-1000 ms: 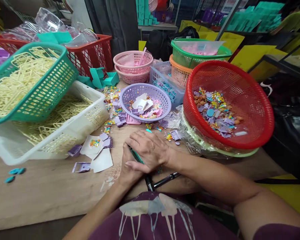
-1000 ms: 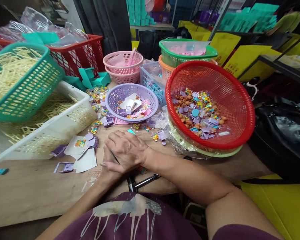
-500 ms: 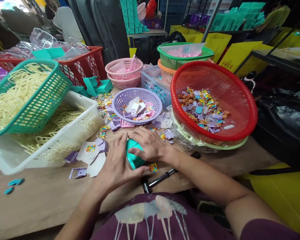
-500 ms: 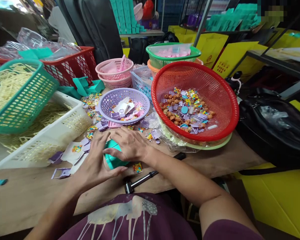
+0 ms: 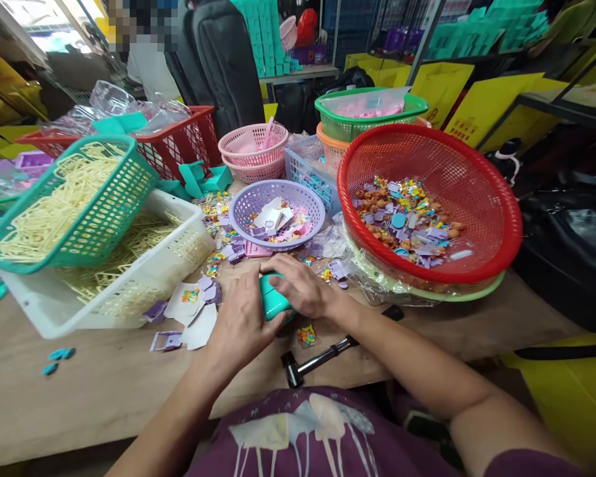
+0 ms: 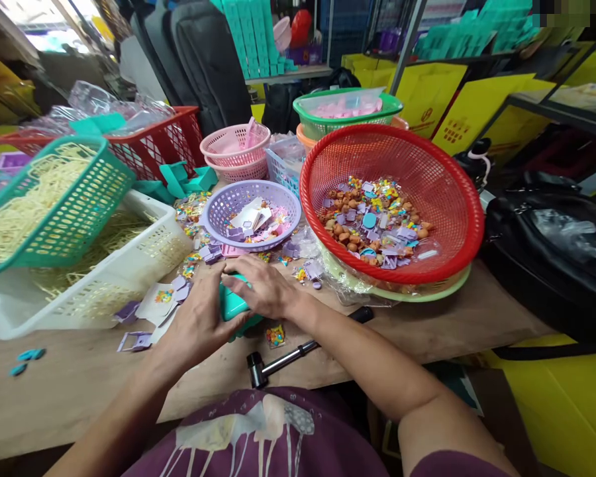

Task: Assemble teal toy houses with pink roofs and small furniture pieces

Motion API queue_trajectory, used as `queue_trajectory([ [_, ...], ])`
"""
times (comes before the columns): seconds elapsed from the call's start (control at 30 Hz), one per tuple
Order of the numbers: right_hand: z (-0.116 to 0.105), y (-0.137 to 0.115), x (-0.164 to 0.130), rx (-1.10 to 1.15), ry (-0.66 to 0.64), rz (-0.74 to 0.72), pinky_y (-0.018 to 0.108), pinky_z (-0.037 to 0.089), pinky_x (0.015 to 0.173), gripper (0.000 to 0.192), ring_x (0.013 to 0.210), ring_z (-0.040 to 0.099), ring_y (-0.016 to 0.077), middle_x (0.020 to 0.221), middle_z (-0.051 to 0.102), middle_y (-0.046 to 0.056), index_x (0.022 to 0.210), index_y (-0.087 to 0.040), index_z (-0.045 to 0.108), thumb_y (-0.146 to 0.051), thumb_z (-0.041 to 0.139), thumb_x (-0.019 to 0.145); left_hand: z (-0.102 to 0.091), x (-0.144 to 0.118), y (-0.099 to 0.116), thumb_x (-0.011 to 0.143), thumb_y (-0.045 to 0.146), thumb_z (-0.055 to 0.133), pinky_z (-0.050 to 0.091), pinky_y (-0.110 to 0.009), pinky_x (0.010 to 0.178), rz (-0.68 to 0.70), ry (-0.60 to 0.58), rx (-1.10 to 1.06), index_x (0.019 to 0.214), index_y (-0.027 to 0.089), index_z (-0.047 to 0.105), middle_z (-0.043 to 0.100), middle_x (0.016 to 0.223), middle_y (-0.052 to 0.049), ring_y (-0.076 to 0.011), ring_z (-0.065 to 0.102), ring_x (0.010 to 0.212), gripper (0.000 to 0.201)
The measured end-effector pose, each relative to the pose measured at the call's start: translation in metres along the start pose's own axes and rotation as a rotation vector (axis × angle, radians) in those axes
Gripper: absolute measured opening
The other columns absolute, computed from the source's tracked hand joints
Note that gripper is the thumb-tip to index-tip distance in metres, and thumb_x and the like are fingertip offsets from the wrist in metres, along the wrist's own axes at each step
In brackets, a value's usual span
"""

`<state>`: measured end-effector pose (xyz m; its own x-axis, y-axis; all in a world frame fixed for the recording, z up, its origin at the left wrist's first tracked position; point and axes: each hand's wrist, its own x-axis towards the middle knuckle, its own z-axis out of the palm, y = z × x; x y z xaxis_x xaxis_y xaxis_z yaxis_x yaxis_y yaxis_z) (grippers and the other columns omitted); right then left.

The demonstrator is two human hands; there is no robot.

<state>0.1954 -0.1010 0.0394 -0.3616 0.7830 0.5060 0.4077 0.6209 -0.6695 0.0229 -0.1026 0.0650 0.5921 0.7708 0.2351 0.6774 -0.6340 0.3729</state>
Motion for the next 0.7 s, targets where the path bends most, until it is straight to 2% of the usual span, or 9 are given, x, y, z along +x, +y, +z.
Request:
queue_trajectory([
  [0.07, -0.001, 0.0, -0.008, 0.152, 0.083, 0.081, 0.041, 0.039, 0.108, 0.061, 0.124, 0.05, 0.0224, 0.133, 0.054, 0.013, 0.135, -0.015, 0.046, -0.062, 0.027, 0.1, 0.002, -0.002, 0.0, 0.078, 0.036, 0.068, 0.044, -0.053, 0.099, -0.032, 0.067, -0.062, 0.141, 0.017, 0.035, 0.05, 0.13, -0.017, -0.0345, 0.051, 0.118, 0.073],
  [0.1, 0.0, -0.001, -0.011, 0.183, 0.13, 0.12, 0.042, 0.038, 0.11, 0.067, 0.128, 0.048, 0.0233, 0.136, 0.051, 0.013, 0.138, -0.016, 0.044, -0.066, 0.027, 0.097, 0.003, -0.003, 0.001, 0.078, 0.038, 0.068, 0.044, -0.053, 0.099, -0.047, 0.096, -0.072, 0.142, 0.017, 0.034, 0.049, 0.131, -0.017, -0.0347, 0.05, 0.12, 0.075],
  [0.17, 0.003, -0.002, -0.015, 0.201, 0.231, 0.169, 0.042, 0.038, 0.109, 0.07, 0.125, 0.051, 0.024, 0.131, 0.054, 0.013, 0.132, -0.017, 0.052, -0.07, 0.025, 0.096, 0.003, -0.006, 0.003, 0.079, 0.042, 0.068, 0.044, -0.053, 0.099, -0.057, 0.102, -0.081, 0.142, 0.018, 0.035, 0.05, 0.131, -0.017, -0.0355, 0.049, 0.12, 0.076],
  [0.23, 0.006, -0.002, -0.016, 0.216, 0.305, 0.183, 0.04, 0.041, 0.105, 0.067, 0.116, 0.056, 0.0221, 0.118, 0.06, 0.01, 0.115, -0.018, 0.063, -0.063, 0.017, 0.099, -0.001, -0.008, 0.003, 0.08, 0.05, 0.067, 0.045, -0.051, 0.097, -0.04, 0.008, -0.128, 0.141, 0.019, 0.038, 0.053, 0.127, -0.017, -0.0343, 0.052, 0.117, 0.075],
  [0.33, 0.008, 0.0, -0.018, 0.206, 0.377, 0.154, 0.039, 0.044, 0.098, 0.067, 0.106, 0.058, 0.0214, 0.108, 0.06, 0.008, 0.097, -0.019, 0.068, -0.062, 0.016, 0.1, -0.01, -0.006, -0.005, 0.089, 0.056, 0.056, 0.049, -0.041, 0.086, -0.081, -0.152, -0.249, 0.136, 0.021, 0.046, 0.061, 0.107, -0.009, -0.0253, 0.06, 0.095, 0.059],
  [0.4, 0.009, 0.0, -0.02, 0.199, 0.416, 0.228, 0.036, 0.047, 0.086, 0.06, 0.094, 0.06, 0.0204, 0.098, 0.061, 0.006, 0.1, -0.02, 0.064, -0.065, 0.025, 0.098, -0.012, -0.003, -0.014, 0.095, 0.053, 0.046, 0.049, -0.036, 0.081, -0.123, -0.173, -0.334, 0.125, 0.022, 0.054, 0.06, 0.095, -0.005, -0.0208, 0.059, 0.085, 0.044],
  [0.5, 0.013, -0.002, -0.023, 0.248, 0.405, 0.437, 0.03, 0.043, 0.069, 0.047, 0.072, 0.056, 0.0161, 0.076, 0.057, 0.0, 0.088, -0.021, 0.058, -0.06, 0.034, 0.099, -0.004, 0.004, -0.023, 0.098, 0.049, 0.041, 0.046, -0.033, 0.084, -0.119, -0.13, -0.52, 0.102, 0.021, 0.06, 0.058, 0.095, -0.004, -0.0195, 0.057, 0.091, 0.034],
  [0.6, 0.022, -0.006, -0.021, 0.391, 0.364, 0.534, 0.029, 0.036, 0.062, 0.051, 0.06, 0.046, 0.0136, 0.062, 0.046, -0.003, 0.067, -0.021, 0.049, -0.059, 0.035, 0.099, 0.012, 0.008, -0.022, 0.096, 0.047, 0.044, 0.044, -0.029, 0.08, -0.161, -0.126, -0.81, 0.09, 0.02, 0.056, 0.056, 0.089, -0.002, -0.0168, 0.054, 0.087, 0.03],
  [0.7, 0.031, -0.006, -0.018, 0.573, 0.423, 0.59, 0.029, 0.035, 0.059, 0.052, 0.056, 0.04, 0.013, 0.057, 0.041, -0.004, 0.06, -0.022, 0.041, -0.059, 0.038, 0.097, 0.03, 0.006, -0.017, 0.091, 0.05, 0.052, 0.038, -0.023, 0.06, -0.311, -0.114, -1.112, 0.075, 0.02, 0.046, 0.042, 0.068, 0.004, -0.0114, 0.041, 0.062, 0.034],
])
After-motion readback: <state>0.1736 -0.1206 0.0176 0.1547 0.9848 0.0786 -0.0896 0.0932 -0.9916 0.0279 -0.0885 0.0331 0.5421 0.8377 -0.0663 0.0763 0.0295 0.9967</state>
